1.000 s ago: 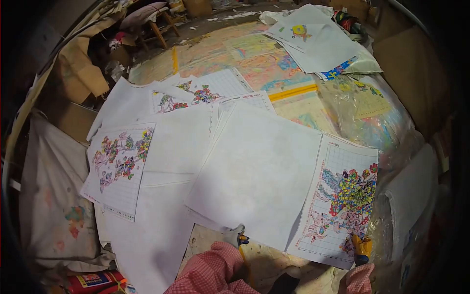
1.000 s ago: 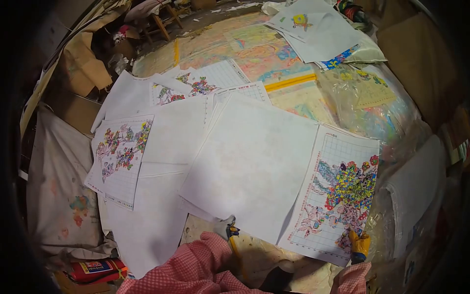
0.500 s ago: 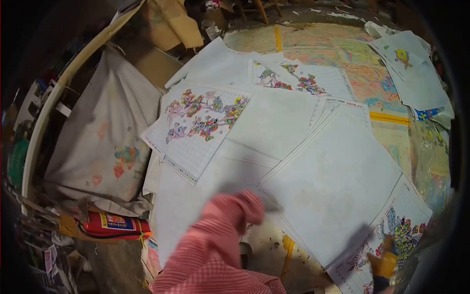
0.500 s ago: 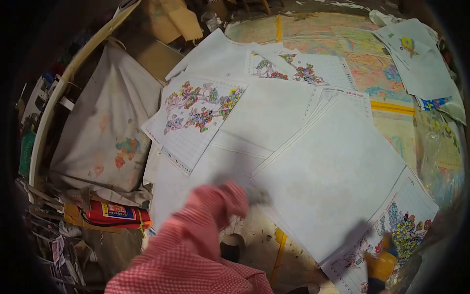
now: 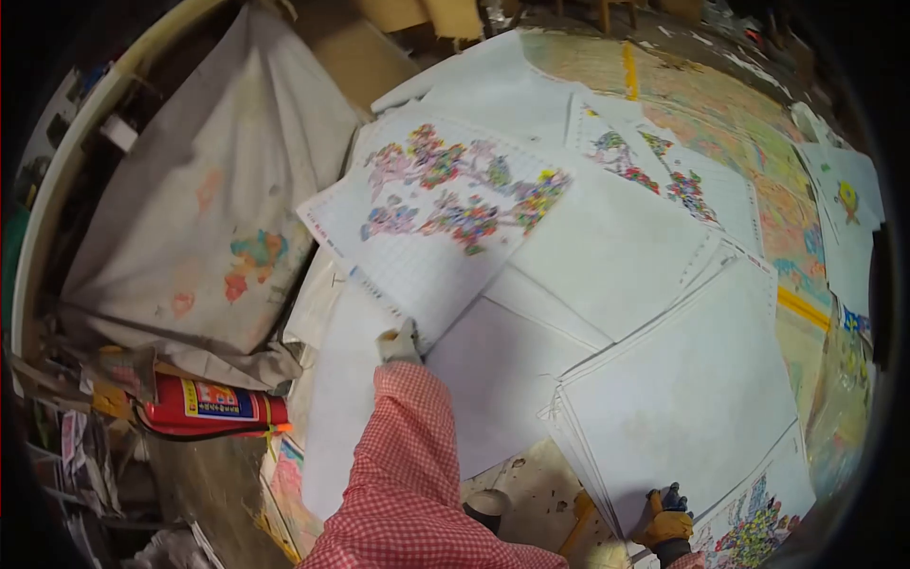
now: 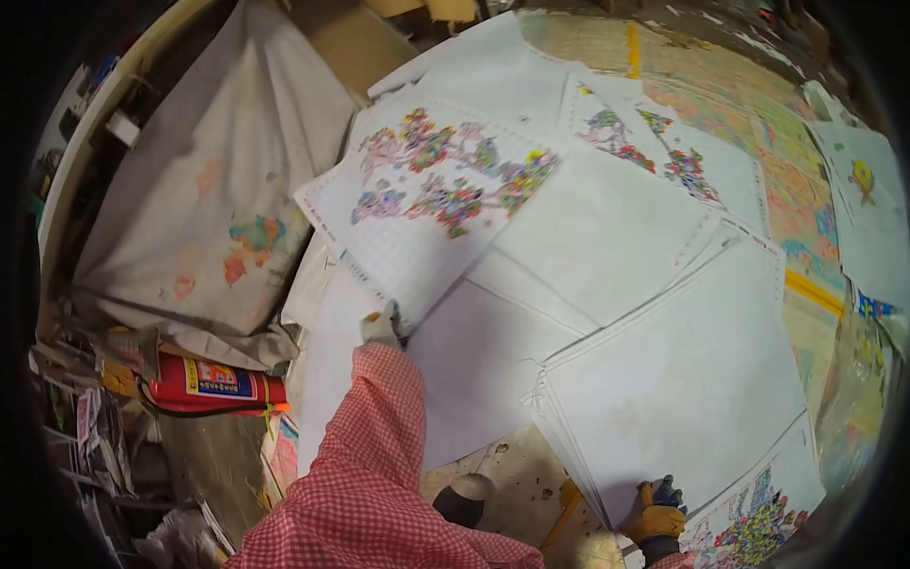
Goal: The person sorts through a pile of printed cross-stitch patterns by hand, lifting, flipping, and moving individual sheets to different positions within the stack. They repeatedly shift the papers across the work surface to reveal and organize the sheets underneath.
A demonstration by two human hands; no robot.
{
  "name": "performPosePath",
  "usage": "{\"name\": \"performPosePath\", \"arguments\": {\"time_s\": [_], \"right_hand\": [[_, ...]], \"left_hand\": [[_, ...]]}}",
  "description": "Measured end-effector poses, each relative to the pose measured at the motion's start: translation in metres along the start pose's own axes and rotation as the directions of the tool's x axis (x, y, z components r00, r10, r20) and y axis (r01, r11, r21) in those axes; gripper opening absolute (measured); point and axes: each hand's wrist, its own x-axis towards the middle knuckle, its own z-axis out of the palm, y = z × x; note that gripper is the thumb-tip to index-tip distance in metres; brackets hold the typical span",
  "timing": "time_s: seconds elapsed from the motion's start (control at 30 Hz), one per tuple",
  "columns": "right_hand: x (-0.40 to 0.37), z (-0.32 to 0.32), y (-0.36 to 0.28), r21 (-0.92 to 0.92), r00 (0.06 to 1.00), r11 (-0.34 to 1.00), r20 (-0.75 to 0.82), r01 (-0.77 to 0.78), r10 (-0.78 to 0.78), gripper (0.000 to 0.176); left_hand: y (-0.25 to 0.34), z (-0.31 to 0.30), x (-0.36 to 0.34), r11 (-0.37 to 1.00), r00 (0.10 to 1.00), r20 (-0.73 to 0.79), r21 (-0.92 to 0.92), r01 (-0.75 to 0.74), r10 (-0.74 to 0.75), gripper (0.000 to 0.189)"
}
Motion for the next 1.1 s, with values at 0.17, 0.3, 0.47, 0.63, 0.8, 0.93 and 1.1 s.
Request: {"name": "performPosePath", "arguments": {"time_s": [0.17,0.3,0.47,0.63,0.8,0.93,1.1], "right_hand": [[0.009,0.009,0.000,-0.037,1.000,0.999,-0.004,0.004,-0.004,0.097],[-0.002,-0.019,-0.015,0.017,0.994,0.996,0.064,-0.092,0.091,0.093],[-0.007,-0.009,-0.008,0.178,0.993,0.984,-0.116,0.023,-0.002,0.067],[-0.028,-0.004,0.003,0.278,0.974,0.959,-0.227,0.049,0.016,0.060],[-0.021,-0.004,-0.025,0.156,0.918,0.976,-0.388,0.154,-0.083,0.071],[0.001,0.002,-0.079,-0.280,0.714,0.944,-0.623,0.176,-0.318,0.065],[0.026,0.009,-0.124,-0.206,0.725,0.949,-0.613,0.238,-0.315,0.062]], "left_hand": [[0.045,0.046,-0.082,0.985,0.972,0.236,0.166,-0.053,0.013,0.025],[0.035,0.037,-0.159,0.967,0.805,0.541,0.199,0.159,-0.243,0.027],[-0.009,-0.049,-0.225,0.983,0.609,0.781,0.181,-0.014,-0.136,0.032],[-0.038,-0.111,-0.135,0.922,0.808,0.463,0.056,0.384,-0.365,0.064],[0.002,-0.100,-0.159,0.921,0.827,0.531,0.200,-0.335,0.185,0.074],[0.007,-0.067,-0.178,0.958,0.894,0.364,-0.210,-0.194,0.261,0.071],[0.003,-0.045,-0.178,0.967,0.860,0.471,0.236,0.091,-0.196,0.039]]}}
